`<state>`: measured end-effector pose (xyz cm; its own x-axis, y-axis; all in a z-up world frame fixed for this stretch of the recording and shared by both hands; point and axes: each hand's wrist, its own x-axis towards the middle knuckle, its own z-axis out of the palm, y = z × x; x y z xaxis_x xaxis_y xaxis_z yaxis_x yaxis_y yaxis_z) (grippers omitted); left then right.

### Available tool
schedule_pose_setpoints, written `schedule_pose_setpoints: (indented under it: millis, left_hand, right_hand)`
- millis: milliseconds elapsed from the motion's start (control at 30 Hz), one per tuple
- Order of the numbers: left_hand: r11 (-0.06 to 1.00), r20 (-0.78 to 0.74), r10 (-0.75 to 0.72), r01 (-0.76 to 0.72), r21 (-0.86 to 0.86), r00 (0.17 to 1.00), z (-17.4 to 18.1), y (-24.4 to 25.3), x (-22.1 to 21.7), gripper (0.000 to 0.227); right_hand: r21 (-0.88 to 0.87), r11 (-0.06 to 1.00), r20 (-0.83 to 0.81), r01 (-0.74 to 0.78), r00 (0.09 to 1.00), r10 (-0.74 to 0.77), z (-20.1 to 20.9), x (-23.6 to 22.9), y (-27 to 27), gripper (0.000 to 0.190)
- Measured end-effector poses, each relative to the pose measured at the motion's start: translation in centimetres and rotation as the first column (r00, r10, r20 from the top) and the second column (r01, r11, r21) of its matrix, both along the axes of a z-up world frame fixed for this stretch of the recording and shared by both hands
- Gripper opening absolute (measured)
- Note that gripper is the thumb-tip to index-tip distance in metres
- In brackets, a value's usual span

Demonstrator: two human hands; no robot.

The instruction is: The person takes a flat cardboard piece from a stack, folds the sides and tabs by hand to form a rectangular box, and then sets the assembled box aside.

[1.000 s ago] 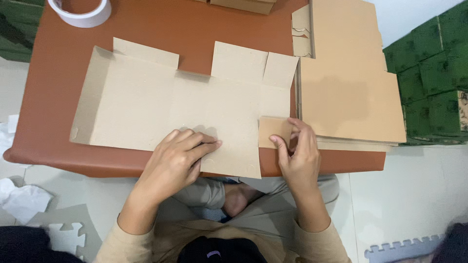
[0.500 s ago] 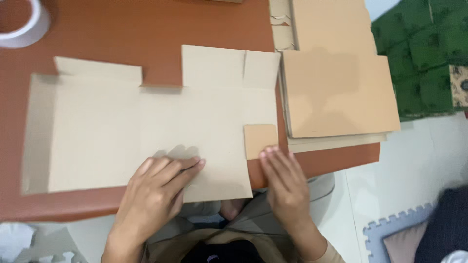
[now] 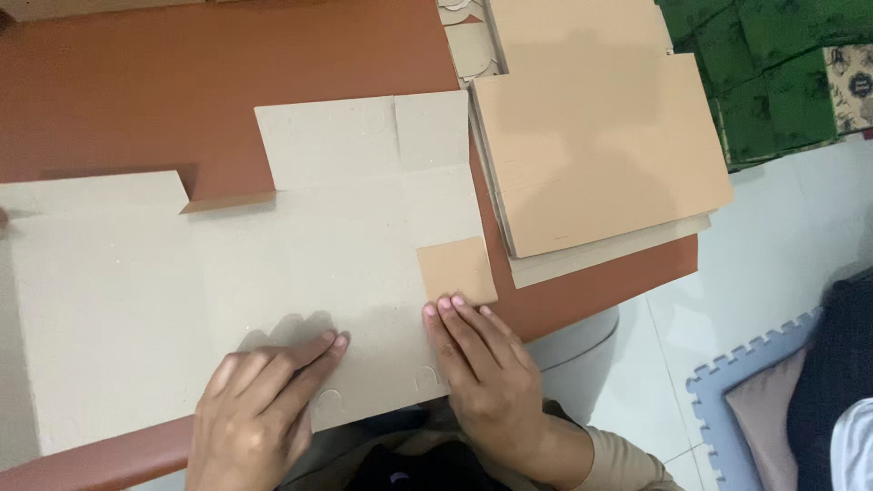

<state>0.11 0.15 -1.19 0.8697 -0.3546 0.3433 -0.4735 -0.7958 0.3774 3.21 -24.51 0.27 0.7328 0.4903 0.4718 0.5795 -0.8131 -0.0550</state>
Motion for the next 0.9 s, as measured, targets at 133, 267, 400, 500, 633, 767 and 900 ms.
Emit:
schedule_pose_setpoints:
  millis: [133,267,400,500,633,767,900]
  left_hand:
    - [0.998,-0.072,-0.024,0.028,0.052,0.997,-0.8,0.6,-0.4,0.078]
    - [0.997,-0.209,-0.066,0.055,-0.060,0.976,2.4,0.3,0.3,0.071]
    - [0.995,-0.360,-0.095,0.080,-0.056,0.928,4.8,-0.7,1.0,0.061]
    - [0.995,-0.272,0.004,0.024,0.100,0.962,5.6,-4.2,1.9,0.056]
    - [0.988,-0.126,0.030,-0.010,0.153,0.992,5.7,-9.3,3.4,0.055]
    - [0.986,-0.082,0.011,0.002,0.164,0.997,3.6,-10.7,3.1,0.048]
    - [0.957,-0.006,0.110,-0.104,0.271,0.994,2.7,-11.3,2.3,0.047]
  right_hand:
    - [0.526,0.847,-0.340,0.072,0.931,0.132,1.1,2.1,-1.5,0.021]
    - [0.392,0.904,-0.256,0.172,0.964,-0.073,0.6,2.2,-4.2,0.026]
    - [0.548,0.792,-0.364,0.268,0.929,-0.063,-0.1,2.7,-4.8,0.025]
    - [0.527,0.783,-0.419,0.331,0.903,-0.099,-0.4,2.7,-5.1,0.023]
    - [0.549,0.791,-0.334,0.271,0.938,-0.090,-1.2,2.8,-5.3,0.017]
    - [0.574,0.792,-0.287,0.208,0.957,-0.043,-1.2,3.0,-5.7,0.014]
    - [0.616,0.780,-0.185,0.107,0.983,0.011,-1.4,3.1,-6.0,0.004]
